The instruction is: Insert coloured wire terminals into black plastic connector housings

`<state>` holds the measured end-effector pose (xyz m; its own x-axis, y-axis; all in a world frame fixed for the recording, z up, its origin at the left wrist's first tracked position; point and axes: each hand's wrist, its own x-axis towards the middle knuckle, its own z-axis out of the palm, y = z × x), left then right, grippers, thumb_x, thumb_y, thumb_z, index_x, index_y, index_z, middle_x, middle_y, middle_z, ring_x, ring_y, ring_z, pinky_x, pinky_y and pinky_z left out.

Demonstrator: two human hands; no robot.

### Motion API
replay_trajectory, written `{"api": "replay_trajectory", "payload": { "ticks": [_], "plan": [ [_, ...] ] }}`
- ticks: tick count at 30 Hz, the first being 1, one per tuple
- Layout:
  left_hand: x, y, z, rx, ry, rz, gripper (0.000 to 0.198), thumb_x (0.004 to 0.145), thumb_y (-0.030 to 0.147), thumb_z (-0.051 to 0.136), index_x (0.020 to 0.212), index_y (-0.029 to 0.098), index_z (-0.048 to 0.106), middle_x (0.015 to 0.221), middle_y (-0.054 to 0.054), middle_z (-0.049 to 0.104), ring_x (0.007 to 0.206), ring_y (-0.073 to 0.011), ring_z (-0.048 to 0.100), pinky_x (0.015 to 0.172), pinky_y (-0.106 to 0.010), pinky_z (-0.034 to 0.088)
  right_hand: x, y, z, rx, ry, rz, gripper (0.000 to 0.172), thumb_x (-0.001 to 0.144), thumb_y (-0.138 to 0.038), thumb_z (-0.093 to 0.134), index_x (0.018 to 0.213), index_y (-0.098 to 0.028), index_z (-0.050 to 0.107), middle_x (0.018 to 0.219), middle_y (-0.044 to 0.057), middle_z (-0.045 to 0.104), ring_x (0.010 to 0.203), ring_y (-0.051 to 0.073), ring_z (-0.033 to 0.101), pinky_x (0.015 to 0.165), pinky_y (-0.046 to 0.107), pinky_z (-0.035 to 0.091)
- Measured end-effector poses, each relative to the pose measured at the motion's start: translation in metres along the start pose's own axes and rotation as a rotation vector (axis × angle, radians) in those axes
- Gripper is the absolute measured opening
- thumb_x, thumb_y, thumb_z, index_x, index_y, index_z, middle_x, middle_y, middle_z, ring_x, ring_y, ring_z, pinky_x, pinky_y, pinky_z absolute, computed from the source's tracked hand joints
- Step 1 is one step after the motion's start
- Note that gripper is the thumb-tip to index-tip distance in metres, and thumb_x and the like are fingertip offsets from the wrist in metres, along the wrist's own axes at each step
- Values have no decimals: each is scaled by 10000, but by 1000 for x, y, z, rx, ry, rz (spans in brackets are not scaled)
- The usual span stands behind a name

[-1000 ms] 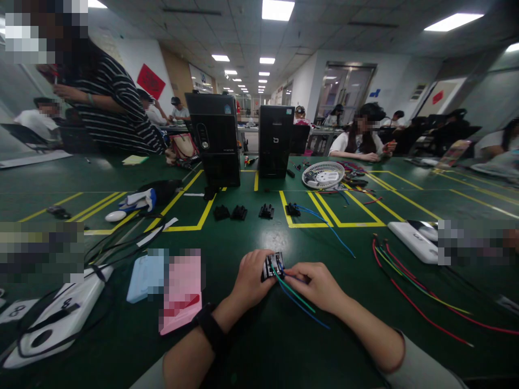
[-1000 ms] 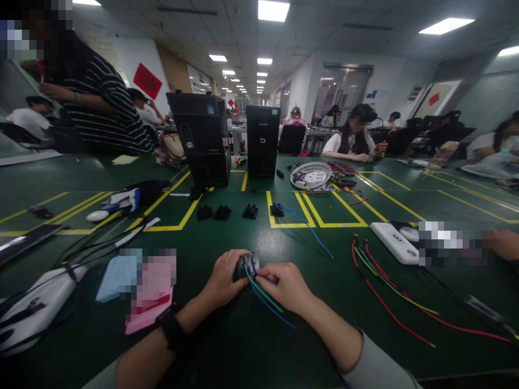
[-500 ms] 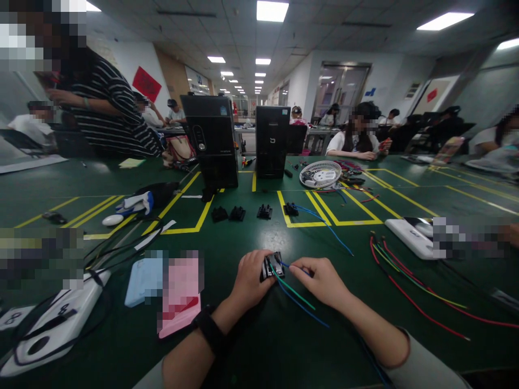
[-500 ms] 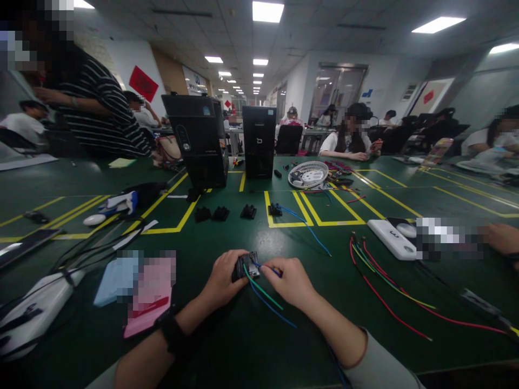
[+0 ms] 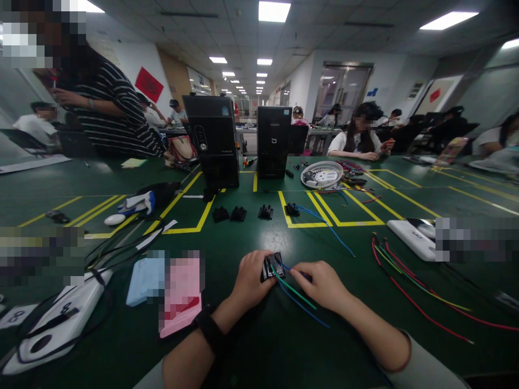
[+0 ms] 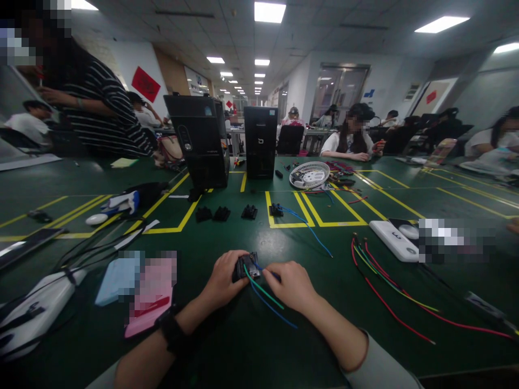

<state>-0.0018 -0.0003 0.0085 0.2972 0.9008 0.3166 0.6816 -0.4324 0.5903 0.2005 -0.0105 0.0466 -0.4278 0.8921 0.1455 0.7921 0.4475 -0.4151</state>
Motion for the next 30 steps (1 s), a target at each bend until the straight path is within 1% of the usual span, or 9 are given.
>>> {"api": "replay_trajectory", "payload": {
  "ticks": [4,7,12,16,19,22,26,28,30],
  "plan": [
    [0,1,-1,-6,-10,-5,411,725,255,632,1109,209,491,1073,-58,572,1004,-246,502,884,-386,368,-1,0,5,56,107,-17,295,917,-318,422,846,-218,690,766,26,699,683,150,630,620,233,381],
    [0,2,-1,-9,-8,6,402,741,272,624,1114,213,486,1087,-60,568,1022,-246,497,900,-391,360,-2,0,10,104,129,-86,279,918,-316,427,874,-207,680,793,23,696,705,141,627,639,225,389],
    [0,0,0,-7,-9,27,416,733,269,637,1116,224,484,1094,-51,565,1025,-243,497,902,-390,355,-2,1,5,36,-27,-183,255,914,-333,440,913,-229,673,765,10,691,669,130,621,608,219,375],
    [1,-2,1,-4,3,29,426,730,276,644,1119,216,482,1089,-55,568,1025,-243,497,900,-387,359,1,2,-4,-64,-77,-81,265,910,-332,435,873,-258,687,739,7,697,662,145,631,590,231,362],
    [1,-1,1,0,1,18,435,720,267,651,1117,211,485,1081,-52,572,1016,-239,501,896,-386,362,1,2,-7,-94,-42,-1,266,904,-340,442,859,-270,695,724,4,699,654,155,634,575,238,354],
    [1,0,0,-1,-3,8,437,707,252,658,1109,213,491,1079,-46,575,1019,-236,503,904,-387,358,-1,2,-7,-67,53,16,253,899,-343,454,880,-269,695,776,-1,709,687,159,641,591,241,365],
    [1,1,-1,-3,2,8,425,708,251,654,1101,221,496,1079,-44,579,1024,-237,506,909,-389,356,-2,2,-1,29,161,-37,244,900,-327,464,898,-241,693,835,9,711,745,157,642,646,239,387],
    [1,0,0,-4,3,17,417,712,256,651,1098,224,497,1078,-44,579,1025,-238,505,912,-391,355,-2,1,1,97,156,-95,240,901,-320,467,906,-225,688,813,13,701,713,139,626,638,229,384],
    [0,0,1,-4,2,25,410,717,268,651,1095,225,497,1074,-44,577,1018,-240,505,904,-392,358,-2,0,3,154,119,-133,239,897,-322,474,895,-207,683,715,5,669,618,113,584,581,216,362]
  ]
}}
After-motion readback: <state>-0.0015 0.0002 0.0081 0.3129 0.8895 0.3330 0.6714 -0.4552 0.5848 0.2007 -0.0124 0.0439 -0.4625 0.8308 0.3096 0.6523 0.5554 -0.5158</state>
